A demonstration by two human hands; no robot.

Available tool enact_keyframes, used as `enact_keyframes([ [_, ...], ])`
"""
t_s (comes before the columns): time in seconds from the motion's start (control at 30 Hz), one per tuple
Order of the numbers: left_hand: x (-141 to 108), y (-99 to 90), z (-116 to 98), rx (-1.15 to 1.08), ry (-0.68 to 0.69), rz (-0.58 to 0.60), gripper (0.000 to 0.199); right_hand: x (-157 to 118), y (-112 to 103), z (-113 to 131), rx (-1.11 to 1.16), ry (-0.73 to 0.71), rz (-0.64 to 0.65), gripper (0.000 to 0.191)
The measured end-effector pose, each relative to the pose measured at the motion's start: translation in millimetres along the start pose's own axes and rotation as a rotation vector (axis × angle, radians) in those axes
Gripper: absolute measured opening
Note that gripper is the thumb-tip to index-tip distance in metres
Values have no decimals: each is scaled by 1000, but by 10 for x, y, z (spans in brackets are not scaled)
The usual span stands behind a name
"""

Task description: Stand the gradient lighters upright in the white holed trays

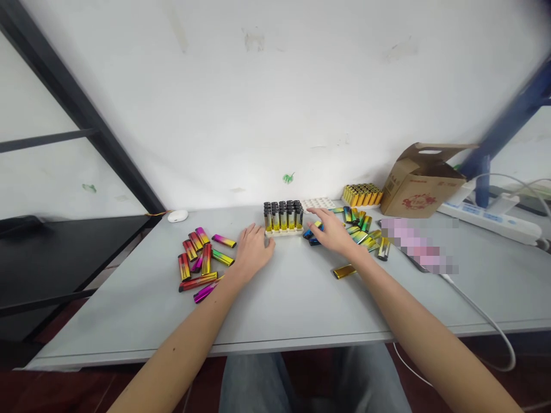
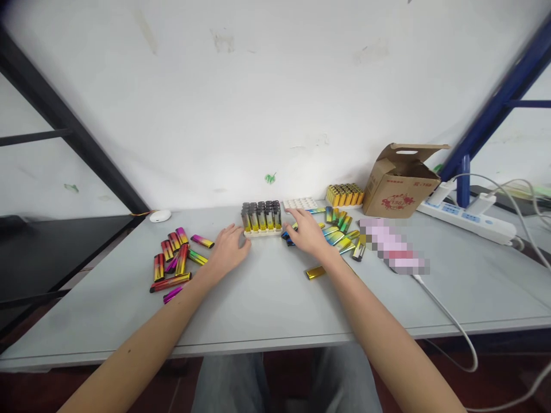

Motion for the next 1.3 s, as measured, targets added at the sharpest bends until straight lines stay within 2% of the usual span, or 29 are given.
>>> enact_keyframes([
  [0.2, -11, 7, -2, 4, -36, 36, 38, 3, 13, -35, -72, -8, 93, 33],
  [0.4, -45, -39, -32, 48, -61, 56, 36, -8, -33, -18, -200, 90, 224, 33],
  [0.63, -51, -89, 22, 122, -192, 4, 39, -14, -60, -26, -191, 88, 210, 34],
  [0.77, -38, -117, 107, 168, -252, 37, 40, -21, -23, -59, -187, 28, 191, 33],
  [0.93, -33, -69, 133, 205, -201, 63, 41, -31, 0, -59, -154, -47, 194, 29],
  [1.1, -27, 6, 116, 183, -132, 23, 40, -34, 9, -39, -158, -43, 177, 28],
  [1.3, -57, 36, 44, 134, -83, 28, 37, -42, 78, -25, -146, -56, 201, 26],
])
Point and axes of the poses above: each hand's wrist, its own x-axis towards the middle knuckle, its own y-axis out of the palm, z = x × y, the point moved 1 cm from there along x, towards the middle knuckle, and after that the axes turned 2 degrees about -z, right-handed, at the moved point
